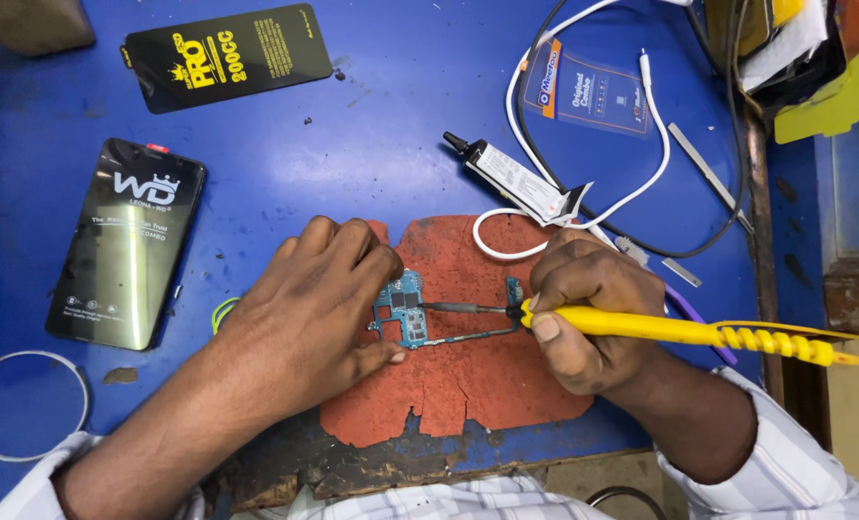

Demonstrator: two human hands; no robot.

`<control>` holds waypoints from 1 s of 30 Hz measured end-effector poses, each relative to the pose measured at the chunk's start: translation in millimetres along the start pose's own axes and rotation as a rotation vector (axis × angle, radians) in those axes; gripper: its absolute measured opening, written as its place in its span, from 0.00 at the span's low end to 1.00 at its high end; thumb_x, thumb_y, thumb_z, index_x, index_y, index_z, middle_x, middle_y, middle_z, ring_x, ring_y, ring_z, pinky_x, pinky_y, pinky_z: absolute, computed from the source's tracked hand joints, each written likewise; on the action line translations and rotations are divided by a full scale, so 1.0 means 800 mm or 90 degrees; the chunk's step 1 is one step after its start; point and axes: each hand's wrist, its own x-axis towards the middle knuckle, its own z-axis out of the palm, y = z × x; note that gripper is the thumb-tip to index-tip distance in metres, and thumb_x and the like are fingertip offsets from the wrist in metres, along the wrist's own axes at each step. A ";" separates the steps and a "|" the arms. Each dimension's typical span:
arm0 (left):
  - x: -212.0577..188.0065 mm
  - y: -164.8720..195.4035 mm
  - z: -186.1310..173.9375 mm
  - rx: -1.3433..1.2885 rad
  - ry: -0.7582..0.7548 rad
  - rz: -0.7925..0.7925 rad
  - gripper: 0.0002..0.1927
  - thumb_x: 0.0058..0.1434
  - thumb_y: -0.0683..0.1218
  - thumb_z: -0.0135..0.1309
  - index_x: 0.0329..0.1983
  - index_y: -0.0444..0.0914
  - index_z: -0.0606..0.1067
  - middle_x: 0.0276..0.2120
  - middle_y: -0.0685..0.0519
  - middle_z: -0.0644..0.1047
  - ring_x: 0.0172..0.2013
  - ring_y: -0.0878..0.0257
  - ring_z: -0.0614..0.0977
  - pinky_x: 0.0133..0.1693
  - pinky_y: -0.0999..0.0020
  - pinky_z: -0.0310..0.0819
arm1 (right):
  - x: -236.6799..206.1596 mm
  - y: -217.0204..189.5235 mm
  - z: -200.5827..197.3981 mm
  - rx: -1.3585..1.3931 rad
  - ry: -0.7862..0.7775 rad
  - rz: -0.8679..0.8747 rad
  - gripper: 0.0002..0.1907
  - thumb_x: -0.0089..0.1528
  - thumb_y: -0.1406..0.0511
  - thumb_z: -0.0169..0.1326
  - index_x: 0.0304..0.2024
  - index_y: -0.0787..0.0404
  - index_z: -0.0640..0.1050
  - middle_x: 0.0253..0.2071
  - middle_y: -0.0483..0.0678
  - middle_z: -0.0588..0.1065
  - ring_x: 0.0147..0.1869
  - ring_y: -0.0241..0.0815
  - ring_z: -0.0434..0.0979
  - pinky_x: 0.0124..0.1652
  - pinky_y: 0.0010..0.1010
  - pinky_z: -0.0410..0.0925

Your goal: The person handles a smartphone with rubber bands, then uses a yellow soldering iron to work on a small blue circuit board placed on a red mat. The person repeatedly applies the soldering iron to different points on the board while holding it steady with the other hand.

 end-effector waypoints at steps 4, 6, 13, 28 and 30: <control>0.000 -0.001 0.000 0.003 -0.007 -0.002 0.39 0.37 0.55 0.73 0.52 0.36 0.73 0.47 0.48 0.69 0.45 0.50 0.71 0.46 0.52 0.67 | -0.001 -0.001 -0.001 -0.003 0.005 0.003 0.06 0.65 0.66 0.52 0.37 0.62 0.70 0.28 0.47 0.72 0.30 0.36 0.71 0.29 0.26 0.66; 0.000 0.000 -0.001 0.004 -0.010 -0.004 0.39 0.37 0.55 0.73 0.52 0.36 0.73 0.47 0.48 0.69 0.45 0.50 0.71 0.46 0.52 0.67 | -0.001 0.000 0.000 -0.001 0.001 0.001 0.06 0.66 0.66 0.52 0.37 0.62 0.70 0.28 0.47 0.73 0.30 0.36 0.72 0.30 0.26 0.66; 0.000 0.000 0.000 0.002 -0.001 -0.002 0.39 0.37 0.55 0.73 0.51 0.36 0.73 0.47 0.48 0.69 0.45 0.50 0.71 0.46 0.53 0.67 | -0.001 0.000 0.000 0.001 0.003 0.002 0.07 0.66 0.65 0.52 0.37 0.62 0.69 0.28 0.47 0.72 0.30 0.36 0.71 0.29 0.26 0.66; 0.001 0.000 0.000 0.003 -0.024 -0.019 0.40 0.37 0.57 0.72 0.52 0.36 0.74 0.47 0.49 0.70 0.47 0.51 0.71 0.46 0.53 0.68 | 0.000 -0.002 -0.002 -0.002 -0.005 0.007 0.08 0.67 0.64 0.52 0.37 0.61 0.70 0.28 0.47 0.73 0.30 0.36 0.72 0.29 0.25 0.66; 0.001 0.000 0.000 0.004 -0.018 -0.014 0.40 0.37 0.57 0.73 0.52 0.36 0.74 0.47 0.49 0.70 0.47 0.51 0.71 0.46 0.53 0.68 | 0.001 -0.002 -0.002 0.000 -0.008 0.004 0.08 0.67 0.64 0.52 0.37 0.62 0.70 0.28 0.47 0.72 0.30 0.36 0.72 0.29 0.25 0.66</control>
